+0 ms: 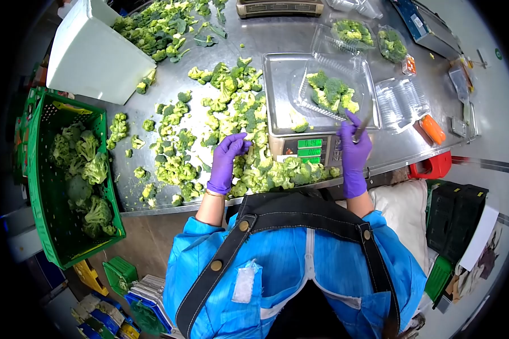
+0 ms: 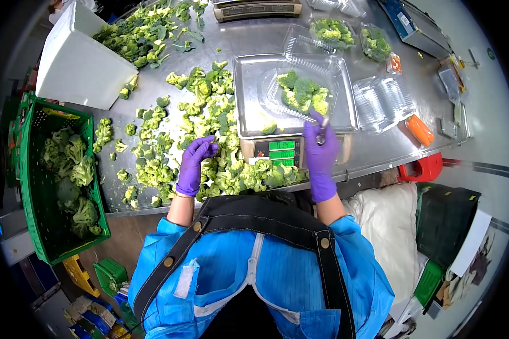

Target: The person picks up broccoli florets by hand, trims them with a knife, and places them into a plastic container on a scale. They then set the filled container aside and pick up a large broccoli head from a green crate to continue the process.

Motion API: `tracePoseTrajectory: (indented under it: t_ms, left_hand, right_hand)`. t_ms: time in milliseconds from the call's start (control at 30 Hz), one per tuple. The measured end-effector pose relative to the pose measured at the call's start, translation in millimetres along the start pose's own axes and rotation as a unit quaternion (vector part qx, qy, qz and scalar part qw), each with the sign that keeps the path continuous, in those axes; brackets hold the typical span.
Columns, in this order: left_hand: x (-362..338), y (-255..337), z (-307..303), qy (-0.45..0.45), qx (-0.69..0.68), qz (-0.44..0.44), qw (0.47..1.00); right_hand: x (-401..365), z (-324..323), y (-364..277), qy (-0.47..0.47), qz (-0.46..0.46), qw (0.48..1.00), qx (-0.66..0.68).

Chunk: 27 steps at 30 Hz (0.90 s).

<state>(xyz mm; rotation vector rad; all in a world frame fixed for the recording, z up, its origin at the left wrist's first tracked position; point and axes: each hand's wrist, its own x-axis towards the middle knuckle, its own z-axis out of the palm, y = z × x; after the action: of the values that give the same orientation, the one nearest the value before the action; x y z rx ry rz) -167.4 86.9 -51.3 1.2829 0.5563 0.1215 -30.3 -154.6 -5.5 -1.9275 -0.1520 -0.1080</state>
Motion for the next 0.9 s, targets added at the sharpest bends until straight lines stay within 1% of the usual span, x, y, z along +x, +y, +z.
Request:
tracePoseTrajectory:
  t_ms: [67, 167, 300, 367, 400, 433, 467, 500, 533, 567, 633, 700, 733, 767, 833, 867, 900]
  left_hand:
    - [1.0, 2.3, 3.3, -0.001, 0.009, 0.001, 1.000]
    - [3.0, 3.9, 10.1, -0.014, 0.025, 0.015, 0.999]
    - [8.5, 4.8, 21.0, -0.028, 0.031, 0.016, 0.999]
    - [13.9, -0.2, 29.9, -0.022, 0.137, 0.092, 0.986]
    - [11.8, 15.1, 40.8, -0.033, 0.159, 0.123, 0.979]
    - [16.6, 14.4, 46.6, -0.032, 0.159, 0.123, 0.979]
    - [23.6, 13.8, 51.7, -0.037, 0.249, 0.225, 0.941]
    - [28.5, 15.7, 58.7, -0.040, 0.333, 0.322, 0.885]
    - [30.4, 19.6, 68.2, -0.048, 0.330, 0.320, 0.887]
    - [36.8, 19.1, 75.0, -0.068, 0.361, 0.359, 0.858]
    - [47.1, 14.2, 87.5, -0.080, 0.415, 0.389, 0.819]
    - [52.6, 15.9, 100.3, -0.094, 0.504, 0.367, 0.776]
    - [59.7, 7.8, 102.6, -0.102, 0.512, 0.364, 0.771]
    - [63.8, 3.9, 104.3, -0.120, 0.498, 0.340, 0.789]
    - [66.9, -3.2, 101.4, -0.134, 0.449, 0.347, 0.813]
    - [61.6, 2.7, 97.2, -0.121, 0.416, 0.358, 0.827]
    - [58.1, 6.1, 91.8, -0.117, 0.417, 0.356, 0.828]
  right_hand:
    - [0.9, -8.3, -2.7, 0.039, 0.074, 0.989, 0.122]
    - [-0.2, -14.7, -1.0, 0.052, 0.076, 0.988, 0.123]
    - [-3.4, -15.2, -0.5, 0.044, 0.074, 0.987, 0.135]
    - [-4.1, -14.8, -1.0, 0.041, 0.077, 0.988, 0.124]
    - [-4.3, -14.8, -1.1, 0.042, 0.076, 0.989, 0.124]
    - [-4.7, -14.5, -0.9, 0.043, 0.079, 0.987, 0.136]
    - [-5.0, -14.0, -0.8, 0.045, 0.082, 0.985, 0.148]
    - [-5.3, -13.5, -0.3, 0.044, 0.081, 0.985, 0.149]
    - [-5.5, -13.0, 0.2, 0.033, 0.078, 0.985, 0.151]
    - [-5.4, -12.5, 0.7, 0.023, 0.074, 0.985, 0.154]
    - [-6.8, -11.7, 1.0, 0.022, 0.077, 0.986, 0.147]
    - [-6.8, -9.5, 1.5, 0.016, 0.078, 0.986, 0.144]
    - [-7.3, -8.6, 2.3, 0.015, 0.080, 0.988, 0.130]
    - [-8.0, -8.1, 2.7, 0.013, 0.083, 0.990, 0.116]
    - [-6.3, -7.5, 1.6, 0.012, 0.086, 0.989, 0.120]
    - [-6.1, -7.2, 3.4, 0.013, 0.086, 0.988, 0.124]
    - [-6.1, -7.6, 4.8, 0.014, 0.089, 0.988, 0.126]
